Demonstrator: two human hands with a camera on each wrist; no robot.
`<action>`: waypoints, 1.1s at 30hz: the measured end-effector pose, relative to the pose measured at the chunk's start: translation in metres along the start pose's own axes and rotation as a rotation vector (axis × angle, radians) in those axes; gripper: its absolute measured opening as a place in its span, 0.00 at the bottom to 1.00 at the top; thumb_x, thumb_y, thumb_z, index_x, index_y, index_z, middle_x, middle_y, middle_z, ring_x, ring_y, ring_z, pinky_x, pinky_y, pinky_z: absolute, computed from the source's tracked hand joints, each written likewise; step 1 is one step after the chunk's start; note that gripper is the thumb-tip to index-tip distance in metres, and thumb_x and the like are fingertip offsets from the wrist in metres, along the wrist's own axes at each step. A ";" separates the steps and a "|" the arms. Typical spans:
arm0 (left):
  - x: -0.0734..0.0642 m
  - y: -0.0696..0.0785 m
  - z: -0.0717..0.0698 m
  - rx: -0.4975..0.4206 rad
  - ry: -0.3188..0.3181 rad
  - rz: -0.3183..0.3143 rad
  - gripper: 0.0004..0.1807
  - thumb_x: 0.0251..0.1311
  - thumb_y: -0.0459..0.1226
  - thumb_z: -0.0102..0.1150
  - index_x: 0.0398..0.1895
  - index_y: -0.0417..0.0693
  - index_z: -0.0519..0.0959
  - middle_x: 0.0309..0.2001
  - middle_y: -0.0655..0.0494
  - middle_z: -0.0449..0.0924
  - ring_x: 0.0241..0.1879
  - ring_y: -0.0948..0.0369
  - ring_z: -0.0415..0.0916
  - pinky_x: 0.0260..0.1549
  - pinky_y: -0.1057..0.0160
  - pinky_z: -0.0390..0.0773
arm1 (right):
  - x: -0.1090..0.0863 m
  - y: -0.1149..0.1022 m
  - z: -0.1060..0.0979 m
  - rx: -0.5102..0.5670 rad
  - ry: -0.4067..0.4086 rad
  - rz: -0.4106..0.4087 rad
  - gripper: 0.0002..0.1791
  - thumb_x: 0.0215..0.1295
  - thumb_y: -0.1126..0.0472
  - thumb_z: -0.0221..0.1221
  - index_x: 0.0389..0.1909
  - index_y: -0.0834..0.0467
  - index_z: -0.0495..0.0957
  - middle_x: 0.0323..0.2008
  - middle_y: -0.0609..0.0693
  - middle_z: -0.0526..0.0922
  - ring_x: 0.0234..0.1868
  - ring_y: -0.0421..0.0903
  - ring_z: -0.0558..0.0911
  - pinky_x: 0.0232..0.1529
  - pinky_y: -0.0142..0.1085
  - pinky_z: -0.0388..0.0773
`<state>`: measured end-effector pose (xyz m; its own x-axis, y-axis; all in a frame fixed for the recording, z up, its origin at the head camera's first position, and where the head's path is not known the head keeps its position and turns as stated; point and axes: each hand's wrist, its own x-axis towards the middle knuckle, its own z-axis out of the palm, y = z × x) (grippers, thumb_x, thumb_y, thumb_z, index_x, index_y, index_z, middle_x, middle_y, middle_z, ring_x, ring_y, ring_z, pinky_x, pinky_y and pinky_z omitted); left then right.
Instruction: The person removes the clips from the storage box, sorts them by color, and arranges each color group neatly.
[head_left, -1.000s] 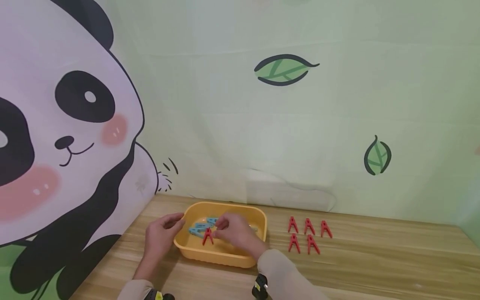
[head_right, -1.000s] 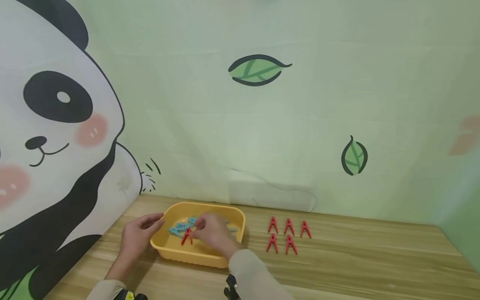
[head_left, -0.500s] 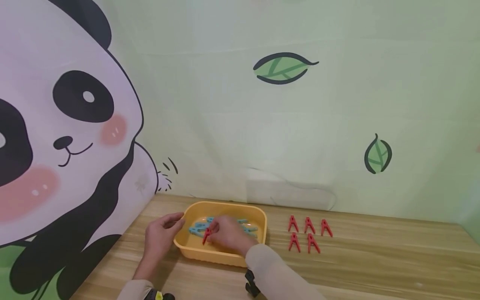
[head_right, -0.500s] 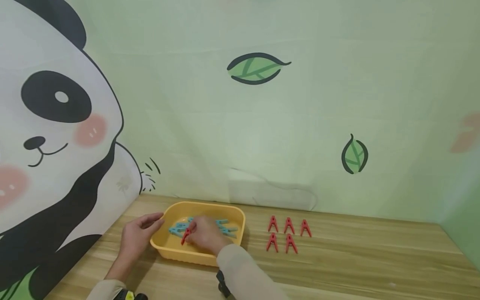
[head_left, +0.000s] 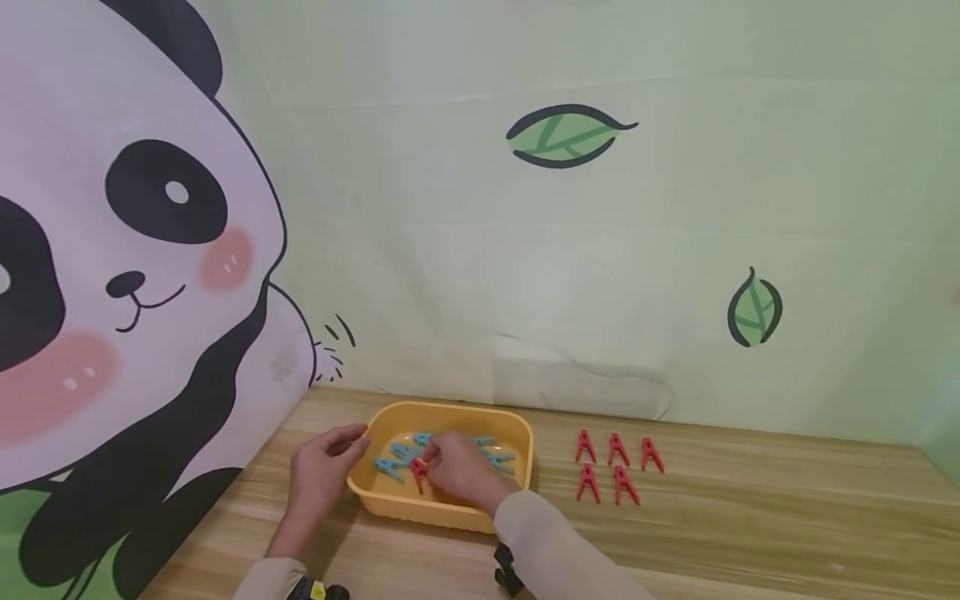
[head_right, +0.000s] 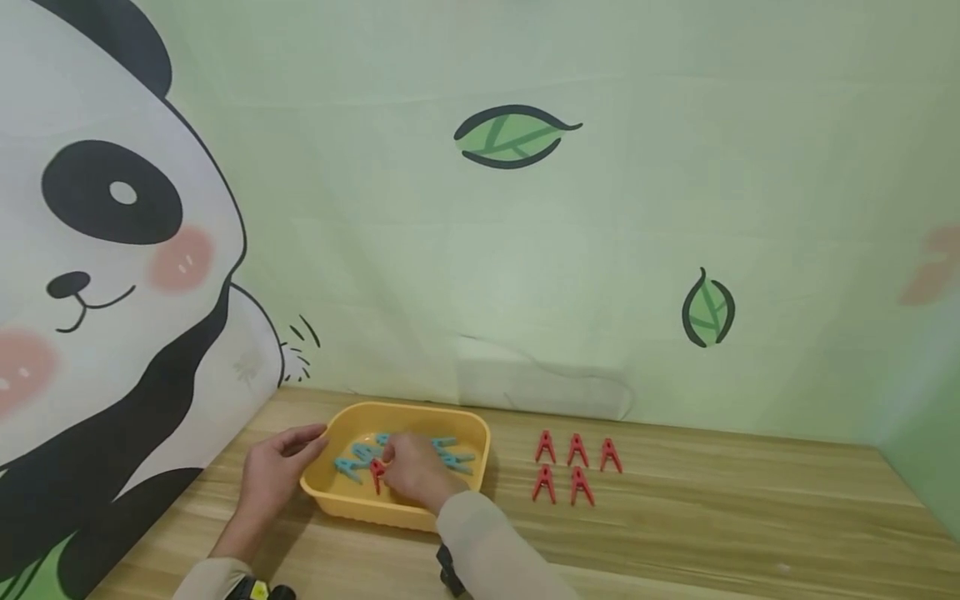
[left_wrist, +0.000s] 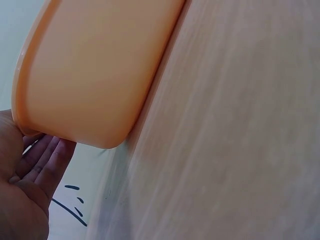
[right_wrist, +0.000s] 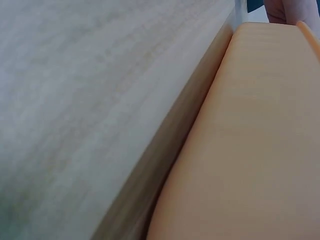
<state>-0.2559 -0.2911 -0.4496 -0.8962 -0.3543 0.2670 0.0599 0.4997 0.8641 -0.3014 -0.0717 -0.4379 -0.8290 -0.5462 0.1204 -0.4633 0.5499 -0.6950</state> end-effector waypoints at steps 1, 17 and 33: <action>0.000 0.000 0.000 0.000 0.001 0.001 0.14 0.71 0.33 0.69 0.55 0.34 0.87 0.52 0.40 0.88 0.52 0.47 0.86 0.39 0.81 0.76 | -0.001 0.000 -0.001 -0.007 -0.004 0.007 0.08 0.57 0.76 0.66 0.38 0.65 0.84 0.33 0.53 0.85 0.33 0.44 0.78 0.37 0.34 0.80; 0.002 0.001 0.003 0.002 -0.007 0.000 0.14 0.71 0.34 0.69 0.54 0.36 0.87 0.52 0.41 0.88 0.53 0.48 0.86 0.43 0.75 0.81 | -0.004 -0.003 -0.003 -0.079 0.022 -0.012 0.09 0.59 0.65 0.74 0.29 0.59 0.81 0.26 0.44 0.80 0.29 0.41 0.74 0.34 0.32 0.75; 0.000 0.001 0.002 -0.012 -0.005 -0.019 0.13 0.71 0.33 0.68 0.55 0.35 0.87 0.52 0.41 0.89 0.52 0.48 0.86 0.38 0.80 0.77 | -0.035 -0.008 -0.023 0.093 0.173 -0.025 0.09 0.59 0.68 0.72 0.39 0.64 0.84 0.33 0.50 0.85 0.34 0.43 0.81 0.39 0.37 0.82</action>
<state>-0.2567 -0.2890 -0.4492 -0.8992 -0.3598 0.2489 0.0486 0.4833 0.8741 -0.2759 -0.0427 -0.4203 -0.8628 -0.4379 0.2525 -0.4597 0.4722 -0.7521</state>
